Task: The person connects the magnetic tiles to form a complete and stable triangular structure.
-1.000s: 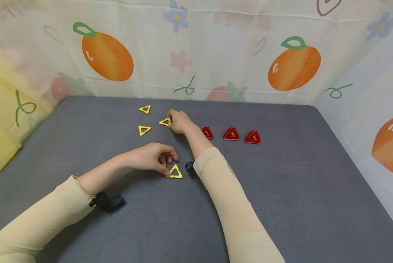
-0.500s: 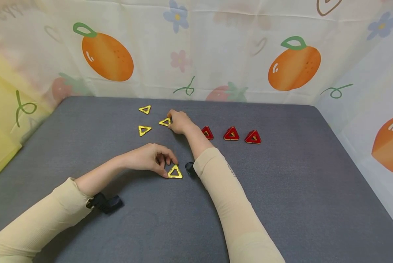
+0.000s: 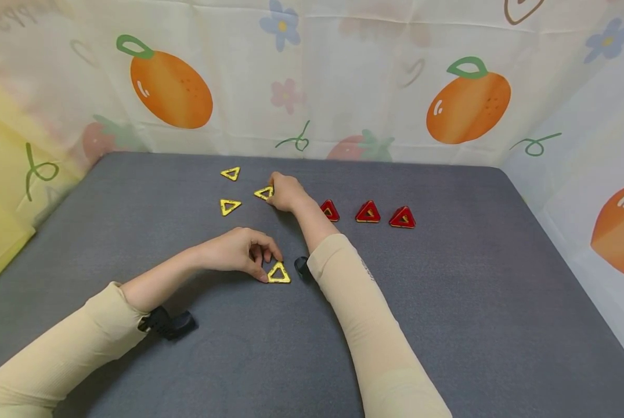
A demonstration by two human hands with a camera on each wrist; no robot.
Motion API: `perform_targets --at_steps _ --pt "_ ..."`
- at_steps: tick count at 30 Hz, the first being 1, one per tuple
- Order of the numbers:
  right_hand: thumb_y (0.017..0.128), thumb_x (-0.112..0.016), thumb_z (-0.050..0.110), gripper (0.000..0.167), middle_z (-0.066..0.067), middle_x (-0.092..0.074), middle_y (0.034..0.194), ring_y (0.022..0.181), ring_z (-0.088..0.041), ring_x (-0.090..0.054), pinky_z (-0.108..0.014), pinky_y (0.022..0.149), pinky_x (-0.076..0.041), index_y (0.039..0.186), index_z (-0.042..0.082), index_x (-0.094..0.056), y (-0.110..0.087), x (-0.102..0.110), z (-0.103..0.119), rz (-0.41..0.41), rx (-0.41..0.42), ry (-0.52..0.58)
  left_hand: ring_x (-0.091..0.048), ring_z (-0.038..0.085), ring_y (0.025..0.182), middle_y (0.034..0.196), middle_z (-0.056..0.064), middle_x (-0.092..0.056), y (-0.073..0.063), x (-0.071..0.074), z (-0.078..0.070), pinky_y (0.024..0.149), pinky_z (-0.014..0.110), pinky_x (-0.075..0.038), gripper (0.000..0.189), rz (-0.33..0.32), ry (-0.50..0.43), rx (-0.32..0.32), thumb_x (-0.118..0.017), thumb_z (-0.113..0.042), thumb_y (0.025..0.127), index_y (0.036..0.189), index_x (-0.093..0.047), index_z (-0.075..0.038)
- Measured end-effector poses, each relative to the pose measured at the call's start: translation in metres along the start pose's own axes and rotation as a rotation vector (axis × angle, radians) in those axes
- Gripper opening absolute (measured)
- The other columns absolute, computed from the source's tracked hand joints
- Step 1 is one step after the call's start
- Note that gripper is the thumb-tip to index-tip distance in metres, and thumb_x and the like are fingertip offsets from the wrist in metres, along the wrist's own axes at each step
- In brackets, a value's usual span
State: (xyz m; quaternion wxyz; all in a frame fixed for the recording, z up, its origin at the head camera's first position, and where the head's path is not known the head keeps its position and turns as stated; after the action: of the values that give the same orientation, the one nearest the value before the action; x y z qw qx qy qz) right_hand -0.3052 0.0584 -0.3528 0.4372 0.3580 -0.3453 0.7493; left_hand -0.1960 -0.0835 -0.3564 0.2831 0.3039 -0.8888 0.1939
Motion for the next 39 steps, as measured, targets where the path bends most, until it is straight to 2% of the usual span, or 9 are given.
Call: perform_targets --at_steps 3,8,11,15,20,24,27,32,39 --pt "0.094 -0.068 0.020 0.043 -0.015 -0.063 0.116 0.078 -0.019 -0.065 -0.027 0.072 -0.055 0.129 0.003 -0.049 -0.001 0.001 0.001 -0.048 -0.036 0.027 -0.057 0.008 0.065 0.089 0.006 -0.063 0.001 -0.001 0.001 0.061 0.022 -0.047 0.033 -0.007 0.004 -0.001 -0.085 -0.013 0.076 0.106 -0.074 -0.014" --pt "0.086 -0.077 0.017 0.045 -0.015 -0.064 0.114 0.086 -0.026 -0.067 -0.038 0.087 -0.055 0.120 0.002 -0.052 -0.002 0.003 0.002 -0.170 -0.093 0.051 -0.058 0.008 0.066 0.088 0.004 -0.063 0.003 -0.002 0.003 0.062 0.022 -0.049 0.032 -0.018 0.026 0.000 -0.086 -0.014 0.075 0.104 -0.074 -0.016" --pt "0.087 -0.074 0.014 0.039 -0.014 -0.064 0.115 0.098 -0.030 -0.065 -0.041 0.093 -0.052 0.118 0.003 -0.054 -0.002 0.005 0.002 -0.230 -0.110 0.061 -0.058 0.008 0.067 0.088 0.003 -0.063 0.003 -0.001 0.003 0.062 0.022 -0.049 0.032 -0.021 0.029 0.007 -0.086 -0.014 0.074 0.103 -0.074 -0.017" --pt "0.092 -0.068 0.013 0.026 -0.013 -0.066 0.113 0.098 -0.030 -0.068 -0.037 0.089 -0.055 0.113 0.004 -0.057 -0.002 0.008 0.001 -0.262 -0.122 0.101 -0.058 0.009 0.068 0.088 0.003 -0.064 0.003 -0.001 0.003 0.063 0.022 -0.049 0.031 -0.020 0.026 0.020 -0.087 -0.015 0.074 0.102 -0.074 -0.018" --pt "0.092 -0.069 0.011 0.027 -0.013 -0.072 0.102 0.083 -0.024 -0.074 -0.032 0.078 -0.059 0.118 0.006 -0.064 -0.009 0.017 0.000 -0.244 -0.088 0.227 -0.059 0.009 0.068 0.090 0.003 -0.064 0.003 -0.001 0.004 0.063 0.023 -0.049 0.030 -0.010 0.020 0.027 -0.086 -0.015 0.075 0.103 -0.074 -0.018" --pt "0.090 -0.072 0.010 0.029 -0.016 -0.074 0.098 0.085 -0.027 -0.075 -0.035 0.078 -0.061 0.119 0.005 -0.069 -0.019 0.027 -0.004 -0.221 -0.002 0.322 -0.059 0.009 0.069 0.091 0.003 -0.063 0.003 -0.001 0.003 0.063 0.023 -0.049 0.030 -0.006 0.012 0.032 -0.085 -0.015 0.076 0.103 -0.074 -0.018" --pt "0.089 -0.073 0.010 0.028 -0.018 -0.073 0.099 0.087 -0.030 -0.074 -0.037 0.079 -0.061 0.117 0.004 -0.070 -0.029 0.035 -0.008 -0.196 0.058 0.348 -0.058 0.009 0.069 0.091 0.003 -0.063 0.003 -0.001 0.003 0.063 0.022 -0.049 0.030 -0.008 0.003 0.030 -0.085 -0.014 0.075 0.103 -0.074 -0.018" --pt "0.088 -0.076 0.018 0.029 -0.013 -0.076 0.095 0.085 -0.029 -0.074 -0.039 0.078 -0.061 0.115 0.009 -0.072 -0.052 0.041 -0.015 -0.166 0.116 0.277 -0.058 0.009 0.069 0.091 0.003 -0.063 0.004 -0.002 0.004 0.063 0.022 -0.049 0.030 -0.007 -0.007 0.028 -0.086 -0.015 0.075 0.102 -0.074 -0.018" --pt "0.087 -0.076 0.019 0.024 -0.007 -0.078 0.084 0.075 -0.022 -0.074 -0.029 0.062 -0.057 0.110 0.012 -0.074 -0.089 0.035 -0.023 -0.097 0.199 0.180 -0.058 0.010 0.069 0.091 0.003 -0.063 0.003 -0.001 0.004 0.063 0.023 -0.049 0.030 -0.008 -0.003 0.042 -0.085 -0.015 0.075 0.103 -0.074 -0.018"
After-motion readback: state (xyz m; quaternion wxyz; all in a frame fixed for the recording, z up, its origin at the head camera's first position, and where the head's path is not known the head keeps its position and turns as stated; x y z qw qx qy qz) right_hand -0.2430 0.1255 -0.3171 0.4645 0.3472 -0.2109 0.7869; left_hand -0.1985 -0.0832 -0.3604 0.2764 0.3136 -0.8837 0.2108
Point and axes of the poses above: each hand's wrist, its own y-axis towards the middle knuckle, its own x-axis out of the back of the hand, z = x × y, the point moved 1 cm from there along y, towards the middle knuckle
